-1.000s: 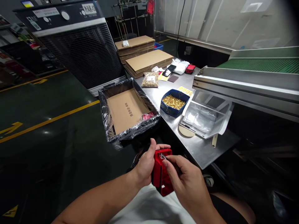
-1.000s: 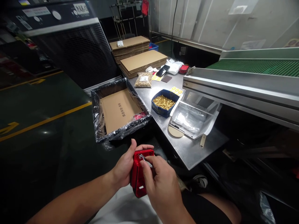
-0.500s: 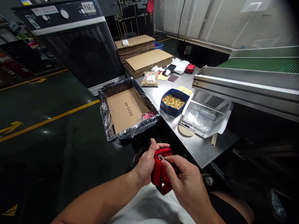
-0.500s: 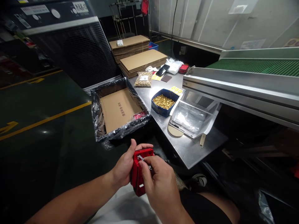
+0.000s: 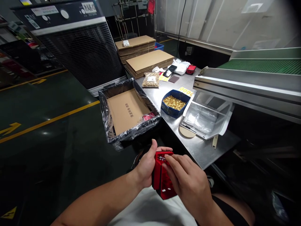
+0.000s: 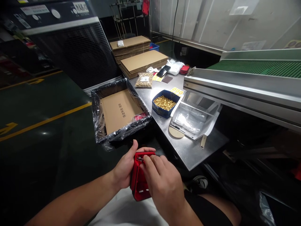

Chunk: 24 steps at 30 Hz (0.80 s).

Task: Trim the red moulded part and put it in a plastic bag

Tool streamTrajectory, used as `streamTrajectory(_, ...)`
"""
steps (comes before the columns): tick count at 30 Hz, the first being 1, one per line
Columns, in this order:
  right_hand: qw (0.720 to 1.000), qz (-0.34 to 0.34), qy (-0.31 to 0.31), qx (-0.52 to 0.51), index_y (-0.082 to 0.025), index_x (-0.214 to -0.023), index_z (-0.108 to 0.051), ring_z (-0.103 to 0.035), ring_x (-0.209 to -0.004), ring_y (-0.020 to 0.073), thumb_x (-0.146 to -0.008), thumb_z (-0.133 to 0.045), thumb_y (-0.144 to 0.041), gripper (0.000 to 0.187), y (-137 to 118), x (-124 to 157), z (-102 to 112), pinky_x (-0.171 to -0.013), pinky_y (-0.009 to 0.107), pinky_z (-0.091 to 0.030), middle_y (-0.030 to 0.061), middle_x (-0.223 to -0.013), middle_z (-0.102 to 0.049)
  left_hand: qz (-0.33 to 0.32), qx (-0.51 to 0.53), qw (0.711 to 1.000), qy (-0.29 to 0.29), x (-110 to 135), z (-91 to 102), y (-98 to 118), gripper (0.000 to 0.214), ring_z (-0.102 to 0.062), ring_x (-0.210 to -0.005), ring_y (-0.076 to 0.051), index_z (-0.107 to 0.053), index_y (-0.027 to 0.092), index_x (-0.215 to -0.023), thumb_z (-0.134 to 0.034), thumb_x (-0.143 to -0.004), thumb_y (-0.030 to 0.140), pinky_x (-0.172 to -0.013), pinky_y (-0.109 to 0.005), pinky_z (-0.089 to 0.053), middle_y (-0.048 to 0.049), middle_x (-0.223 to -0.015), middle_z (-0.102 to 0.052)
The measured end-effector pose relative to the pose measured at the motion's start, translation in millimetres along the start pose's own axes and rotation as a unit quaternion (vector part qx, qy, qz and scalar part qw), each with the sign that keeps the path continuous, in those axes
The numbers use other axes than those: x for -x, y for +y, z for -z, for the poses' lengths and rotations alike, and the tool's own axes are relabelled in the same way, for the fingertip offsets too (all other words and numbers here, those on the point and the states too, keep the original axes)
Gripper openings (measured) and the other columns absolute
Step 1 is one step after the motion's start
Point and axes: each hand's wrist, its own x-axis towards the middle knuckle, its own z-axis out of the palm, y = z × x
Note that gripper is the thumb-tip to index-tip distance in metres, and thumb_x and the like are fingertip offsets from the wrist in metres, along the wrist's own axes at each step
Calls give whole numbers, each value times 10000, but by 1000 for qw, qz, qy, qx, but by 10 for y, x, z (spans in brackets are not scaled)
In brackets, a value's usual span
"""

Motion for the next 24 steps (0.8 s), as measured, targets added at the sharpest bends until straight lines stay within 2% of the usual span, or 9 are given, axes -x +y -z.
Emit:
streamTrajectory(4,1000,19,-3,17,-73,-1187,-613,-582,-846,226,-883,-620,-76,305,36,16,-8,-714,376,-523,141,-974,-676,15,-7,1000,-1,0,14,-3,726,-659,-784,-199,-641,135,-1073,-307,-893,754,-744,-305,-511,-111,-915,-682)
streamTrajectory(8,999,40,-18,28,-70,-1235,-597,-575,-853,230,-877,-612,-54,359,83,23,3,-713,386,-529,145,-996,-678,22,-7,1000,-6,-5,18,-13,725,-658,-771,-191,-643,132,-1065,-323,-889,757,-741,-305,-511,-106,-895,-674)
streamTrajectory(13,998,56,-19,12,-48,-1186,-617,-566,-822,222,-876,-594,-31,311,119,5,1,-672,370,-521,150,-950,-678,33,-9,999,-13,-25,4,-19,725,-661,-785,-201,-641,132,-1068,-326,-887,759,-735,-307,-512,-100,-884,-664)
streamTrajectory(15,999,37,-5,-10,-63,-1176,-620,-565,-810,206,-881,-586,-28,300,135,9,4,-683,363,-520,135,-937,-675,33,-8,999,-12,-29,2,-15,719,-659,-768,-198,-642,130,-1058,-321,-893,752,-726,-304,-514,-98,-872,-662)
streamTrajectory(20,991,-77,74,-85,-148,-1169,-616,-601,-892,157,-879,-623,-66,301,138,53,79,-799,311,-524,80,-1011,-663,31,8,999,-11,-20,18,12,689,-659,-732,-189,-645,134,-1032,-288,-923,714,-736,-308,-524,-100,-871,-678)
streamTrajectory(22,987,-76,86,-114,-135,-1163,-596,-606,-941,163,-876,-615,-74,295,93,93,106,-816,312,-521,88,-1020,-652,37,11,999,-8,-23,27,19,717,-665,-758,-205,-645,126,-1042,-283,-912,732,-751,-323,-529,-119,-897,-687)
streamTrajectory(24,986,-35,92,-133,-113,-1116,-585,-604,-979,189,-885,-567,-93,233,24,146,107,-825,348,-516,110,-1029,-646,48,16,999,-4,-34,31,17,760,-666,-768,-215,-644,115,-1052,-271,-895,758,-754,-327,-530,-133,-896,-688)
